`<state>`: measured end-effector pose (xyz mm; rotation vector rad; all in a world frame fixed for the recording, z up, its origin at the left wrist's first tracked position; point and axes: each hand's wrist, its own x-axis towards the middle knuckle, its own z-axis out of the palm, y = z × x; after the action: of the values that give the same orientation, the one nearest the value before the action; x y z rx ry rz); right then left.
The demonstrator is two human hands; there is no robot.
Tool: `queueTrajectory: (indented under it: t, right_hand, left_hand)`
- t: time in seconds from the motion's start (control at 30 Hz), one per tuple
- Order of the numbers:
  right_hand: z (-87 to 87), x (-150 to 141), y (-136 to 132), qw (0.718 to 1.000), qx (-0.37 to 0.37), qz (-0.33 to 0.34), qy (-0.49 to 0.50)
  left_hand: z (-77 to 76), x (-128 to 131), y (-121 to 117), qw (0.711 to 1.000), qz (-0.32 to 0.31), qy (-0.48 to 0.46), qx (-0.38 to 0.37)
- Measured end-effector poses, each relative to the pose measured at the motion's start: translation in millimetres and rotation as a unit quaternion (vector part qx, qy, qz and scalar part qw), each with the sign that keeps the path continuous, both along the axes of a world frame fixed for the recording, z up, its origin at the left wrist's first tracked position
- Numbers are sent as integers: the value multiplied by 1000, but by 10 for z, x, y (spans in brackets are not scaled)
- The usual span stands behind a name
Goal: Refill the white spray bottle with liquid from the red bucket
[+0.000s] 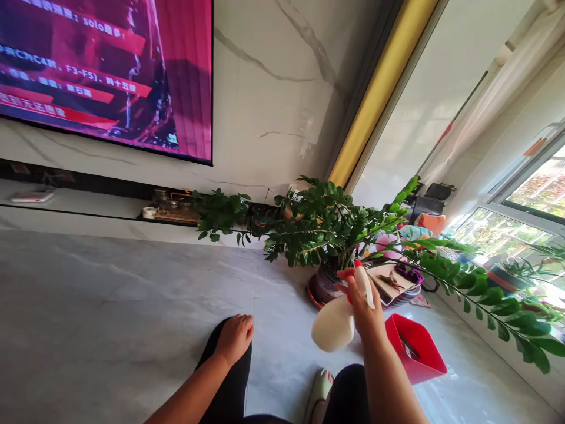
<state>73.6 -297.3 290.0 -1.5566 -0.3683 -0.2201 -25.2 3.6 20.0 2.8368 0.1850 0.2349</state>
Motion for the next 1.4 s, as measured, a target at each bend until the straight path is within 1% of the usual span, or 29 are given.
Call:
queueTrajectory:
  t: [0.07,0.17,0.27,0.37,0.53,0.6,0.7,0.83,1.0,1.13,1.27,1.4]
  right_hand:
    - [-165,-93,35,1000,0,-3,14]
    - [-369,-228,106,1000,-7,-13,6]
    - [-496,-349,176,999,-37,-33,-6]
    - [-565,-434,221,999,-42,-31,-8]
    - [-618,-473,208,999,-30,-25,-10]
    - [-613,-471,177,999,-25,-30,-19]
    - [-591,-460,114,998,-37,-44,-27]
    - [-621,-402,11,996,-35,-77,-25]
    - [-762,-305,-130,995,-7,-100,4]
    - [-836,-274,-219,994,2,-103,26]
    - [-813,-276,-267,994,4,-105,38]
    - [-761,-289,-303,993,-11,-113,39]
  left_hand:
    - [-1,-6,2,1000,1,5,-3]
    - [2,-16,3,1000,2,9,-7]
    - [7,-38,1,1000,3,8,-9]
    - [16,-70,-5,1000,4,6,-10]
    - [48,-104,-32,1000,8,7,-10]
    - [57,-105,-44,1000,11,12,-7]
    - [49,-97,-52,1000,10,20,-2]
    - [-28,-73,-34,1000,6,14,8]
    - [-182,-26,8,1000,2,-8,20]
    - [-207,2,13,1000,-3,-10,26]
    - [-175,24,-7,1000,2,-14,25]
    - [-181,37,-15,1000,2,-18,20]
